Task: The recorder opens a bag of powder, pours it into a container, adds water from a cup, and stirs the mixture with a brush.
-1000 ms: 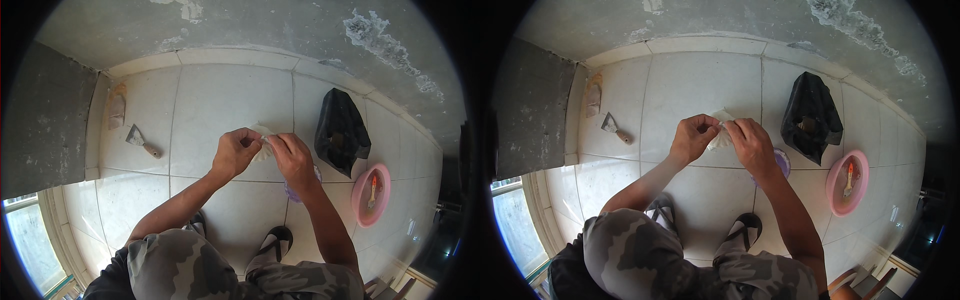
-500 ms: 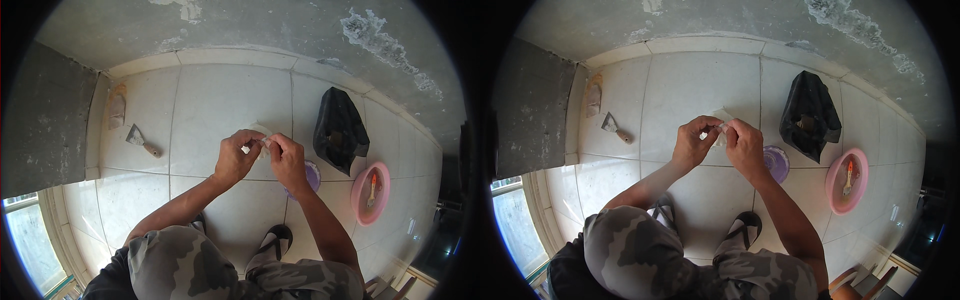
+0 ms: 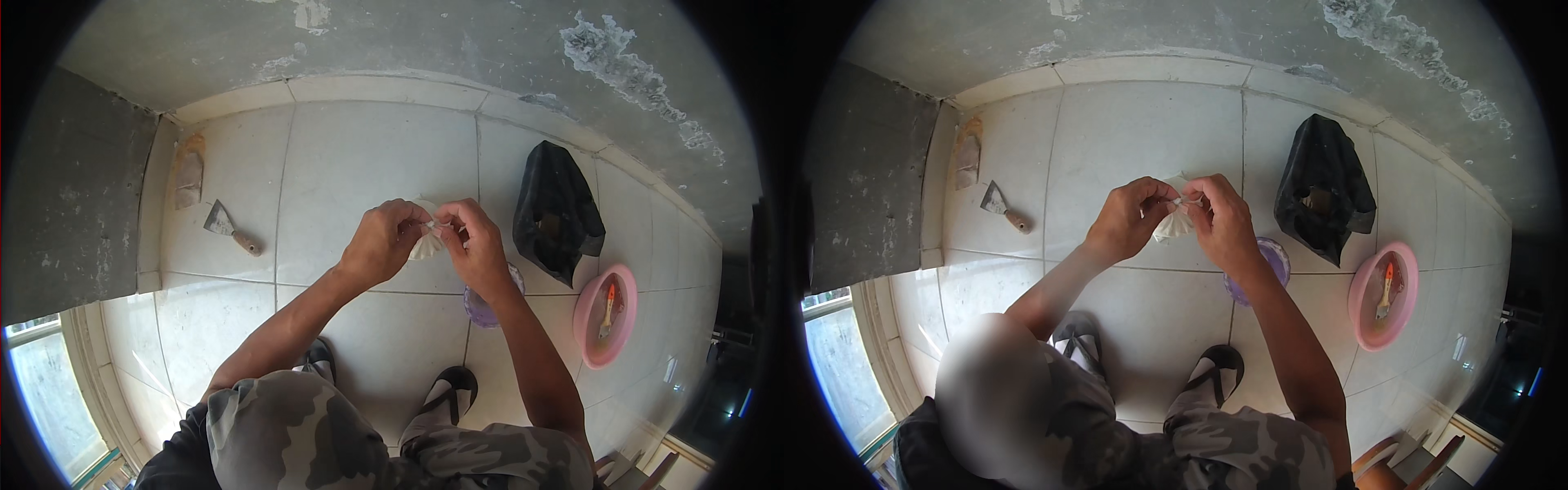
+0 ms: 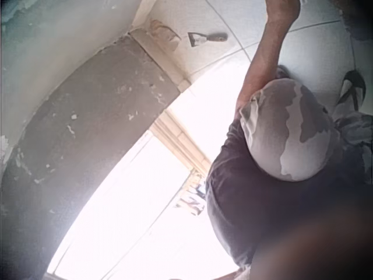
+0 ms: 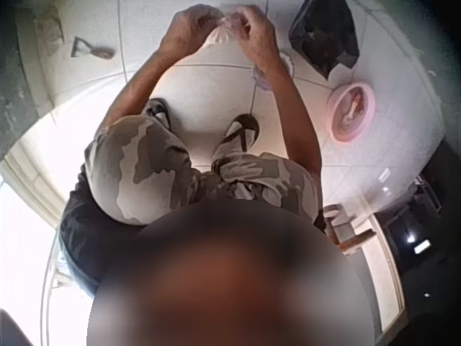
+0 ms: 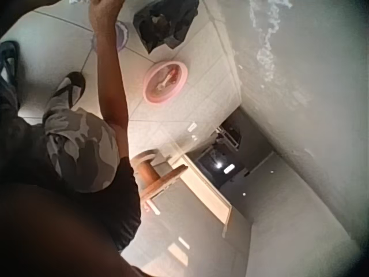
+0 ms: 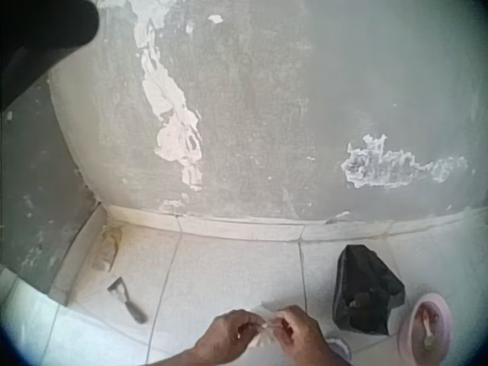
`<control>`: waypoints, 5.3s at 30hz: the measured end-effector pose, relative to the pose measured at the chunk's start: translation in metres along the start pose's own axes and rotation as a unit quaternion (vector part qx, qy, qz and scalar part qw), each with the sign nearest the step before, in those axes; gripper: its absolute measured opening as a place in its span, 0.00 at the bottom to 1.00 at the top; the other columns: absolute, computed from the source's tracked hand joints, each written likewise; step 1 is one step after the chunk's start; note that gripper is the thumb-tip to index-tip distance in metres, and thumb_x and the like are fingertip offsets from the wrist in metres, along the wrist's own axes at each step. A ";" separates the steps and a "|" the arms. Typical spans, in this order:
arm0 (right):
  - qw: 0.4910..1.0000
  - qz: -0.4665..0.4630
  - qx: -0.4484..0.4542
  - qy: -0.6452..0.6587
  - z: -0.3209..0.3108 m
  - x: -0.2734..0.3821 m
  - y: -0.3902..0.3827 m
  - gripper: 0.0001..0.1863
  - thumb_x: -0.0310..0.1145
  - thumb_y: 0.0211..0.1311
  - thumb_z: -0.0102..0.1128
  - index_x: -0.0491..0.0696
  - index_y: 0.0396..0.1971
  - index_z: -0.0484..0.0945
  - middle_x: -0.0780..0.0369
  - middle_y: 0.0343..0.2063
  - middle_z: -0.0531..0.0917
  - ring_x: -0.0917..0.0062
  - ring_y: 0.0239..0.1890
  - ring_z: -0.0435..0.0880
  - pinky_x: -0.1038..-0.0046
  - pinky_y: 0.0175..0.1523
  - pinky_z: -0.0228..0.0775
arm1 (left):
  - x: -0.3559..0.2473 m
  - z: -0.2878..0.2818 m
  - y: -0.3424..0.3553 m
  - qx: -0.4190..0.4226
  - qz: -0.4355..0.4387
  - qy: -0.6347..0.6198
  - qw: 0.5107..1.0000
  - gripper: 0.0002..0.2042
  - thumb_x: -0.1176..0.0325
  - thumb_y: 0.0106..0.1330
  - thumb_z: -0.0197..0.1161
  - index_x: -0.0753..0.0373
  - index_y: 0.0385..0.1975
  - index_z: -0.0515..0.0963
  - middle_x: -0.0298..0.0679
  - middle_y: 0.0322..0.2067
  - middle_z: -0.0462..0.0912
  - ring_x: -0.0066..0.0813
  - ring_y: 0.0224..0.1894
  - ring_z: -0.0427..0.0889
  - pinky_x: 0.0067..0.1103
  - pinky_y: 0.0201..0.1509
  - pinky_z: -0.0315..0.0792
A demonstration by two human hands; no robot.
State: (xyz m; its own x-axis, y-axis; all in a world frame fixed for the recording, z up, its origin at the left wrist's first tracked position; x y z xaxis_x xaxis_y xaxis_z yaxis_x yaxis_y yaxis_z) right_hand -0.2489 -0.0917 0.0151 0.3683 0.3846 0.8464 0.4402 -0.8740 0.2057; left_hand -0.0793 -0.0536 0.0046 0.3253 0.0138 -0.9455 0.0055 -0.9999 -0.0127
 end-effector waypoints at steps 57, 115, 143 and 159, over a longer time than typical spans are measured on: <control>0.967 -0.215 0.061 -0.124 0.007 -0.008 0.007 0.15 0.18 0.41 0.71 0.45 0.29 0.75 0.60 0.26 0.77 0.66 0.28 0.80 0.66 0.31 0.75 | 0.005 0.002 0.009 0.066 0.056 0.051 0.995 0.07 0.73 0.55 0.61 0.69 0.30 0.75 0.51 0.23 0.81 0.52 0.28 0.81 0.37 0.33 0.76; 0.996 -0.065 0.047 0.035 0.010 -0.018 0.006 0.12 0.18 0.50 0.71 0.44 0.32 0.77 0.64 0.26 0.81 0.78 0.28 0.82 0.76 0.33 0.74 | 0.013 -0.002 0.010 0.095 -0.018 0.028 0.995 0.06 0.74 0.59 0.61 0.69 0.32 0.74 0.47 0.22 0.79 0.34 0.24 0.79 0.28 0.30 0.73; 0.994 0.081 -0.044 0.065 0.012 -0.009 -0.015 0.04 0.20 0.59 0.64 0.39 0.33 0.81 0.58 0.28 0.86 0.76 0.30 0.86 0.75 0.36 0.78 | 0.008 0.002 0.006 0.092 -0.066 0.038 0.993 0.07 0.73 0.59 0.62 0.71 0.32 0.77 0.49 0.27 0.83 0.35 0.28 0.82 0.27 0.34 0.75; 0.977 -0.106 0.175 -0.067 0.003 0.000 0.022 0.12 0.20 0.48 0.69 0.45 0.32 0.75 0.59 0.27 0.81 0.64 0.31 0.82 0.66 0.36 0.75 | 0.012 0.002 0.010 0.144 0.026 0.068 0.987 0.08 0.72 0.59 0.57 0.71 0.32 0.72 0.54 0.28 0.80 0.53 0.31 0.79 0.37 0.37 0.73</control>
State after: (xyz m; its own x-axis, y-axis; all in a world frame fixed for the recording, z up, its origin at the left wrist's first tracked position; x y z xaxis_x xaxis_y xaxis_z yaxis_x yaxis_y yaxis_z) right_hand -0.2370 -0.1101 0.0183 0.3324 0.6022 0.7259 0.7625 -0.6246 0.1690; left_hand -0.0772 -0.0637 -0.0076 0.4418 -0.0567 -0.8953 -0.2772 -0.9578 -0.0761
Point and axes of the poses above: each hand's wrist, its own y-axis towards the middle knuckle, its own z-axis out of the palm, x = y × z, the point moved 2 cm from there along y, towards the middle knuckle
